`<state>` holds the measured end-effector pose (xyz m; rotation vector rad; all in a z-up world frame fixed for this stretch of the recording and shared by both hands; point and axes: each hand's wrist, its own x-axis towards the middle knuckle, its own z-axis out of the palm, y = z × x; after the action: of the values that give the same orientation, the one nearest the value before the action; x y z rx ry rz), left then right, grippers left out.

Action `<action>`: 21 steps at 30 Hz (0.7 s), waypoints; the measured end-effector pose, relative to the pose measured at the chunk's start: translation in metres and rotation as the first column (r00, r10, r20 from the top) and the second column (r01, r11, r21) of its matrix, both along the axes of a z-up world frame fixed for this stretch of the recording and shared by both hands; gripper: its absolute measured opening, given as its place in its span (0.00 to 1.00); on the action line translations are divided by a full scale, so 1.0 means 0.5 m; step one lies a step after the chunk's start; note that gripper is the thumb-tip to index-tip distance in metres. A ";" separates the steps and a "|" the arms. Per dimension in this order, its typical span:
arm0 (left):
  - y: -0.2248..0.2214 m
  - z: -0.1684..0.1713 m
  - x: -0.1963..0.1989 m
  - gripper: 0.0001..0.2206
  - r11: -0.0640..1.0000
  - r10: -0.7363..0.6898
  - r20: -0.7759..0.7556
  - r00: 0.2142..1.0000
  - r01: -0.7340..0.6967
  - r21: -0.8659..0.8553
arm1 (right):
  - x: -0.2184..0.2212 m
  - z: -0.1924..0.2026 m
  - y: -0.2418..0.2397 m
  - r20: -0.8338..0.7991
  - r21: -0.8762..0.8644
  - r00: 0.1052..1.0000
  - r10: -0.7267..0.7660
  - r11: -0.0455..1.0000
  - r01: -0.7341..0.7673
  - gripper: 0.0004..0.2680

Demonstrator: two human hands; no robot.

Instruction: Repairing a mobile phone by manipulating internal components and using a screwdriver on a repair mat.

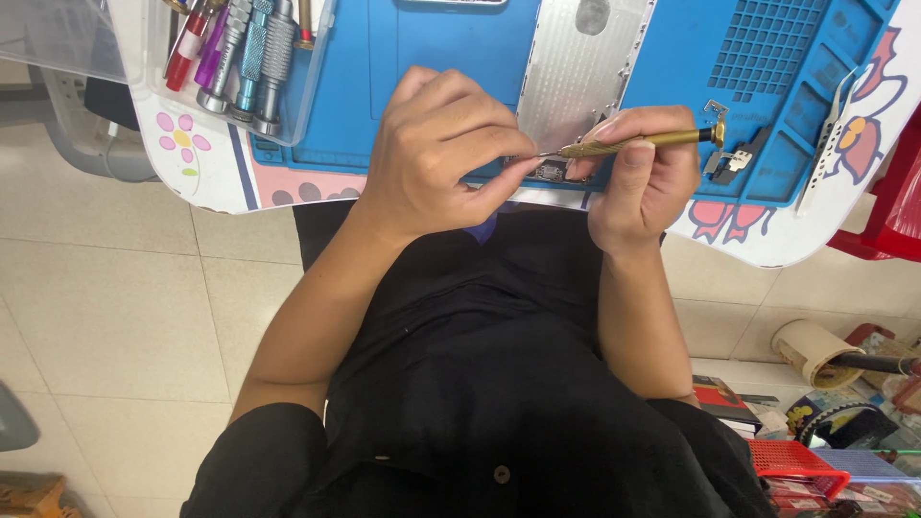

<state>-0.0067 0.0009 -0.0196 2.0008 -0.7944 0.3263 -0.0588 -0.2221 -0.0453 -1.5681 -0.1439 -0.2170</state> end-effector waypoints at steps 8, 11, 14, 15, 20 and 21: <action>0.000 -0.004 0.000 0.06 1.000 -0.011 0.015 1.000 0.011 0.001 | 0.000 -0.001 0.000 0.014 0.011 1.000 -0.002 1.000 0.002 0.11; 0.000 -0.006 0.001 0.07 1.000 -0.009 0.018 1.000 0.009 -0.002 | 0.001 0.000 -0.001 0.018 0.000 1.000 -0.001 1.000 0.001 0.11; 0.001 -0.003 0.001 0.07 1.000 -0.004 0.016 1.000 0.004 -0.004 | 0.002 0.000 -0.001 0.027 -0.008 1.000 0.003 1.000 -0.003 0.11; 0.001 -0.001 0.002 0.07 1.000 -0.002 0.009 1.000 0.002 -0.005 | 0.003 -0.001 0.000 0.031 -0.008 1.000 0.005 1.000 -0.004 0.11; -0.001 -0.009 -0.001 0.07 1.000 0.009 0.002 1.000 -0.009 0.010 | 0.004 -0.005 -0.003 0.033 -0.003 0.999 0.008 1.000 -0.008 0.11; 0.000 -0.010 -0.001 0.07 1.000 0.008 0.002 1.000 -0.008 0.020 | 0.004 -0.006 -0.004 0.040 -0.010 0.999 0.015 1.000 -0.014 0.11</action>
<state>-0.0074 0.0007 -0.0247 2.0233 -0.7941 0.3257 -0.0566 -0.2243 -0.0481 -1.5728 -0.1878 -0.2363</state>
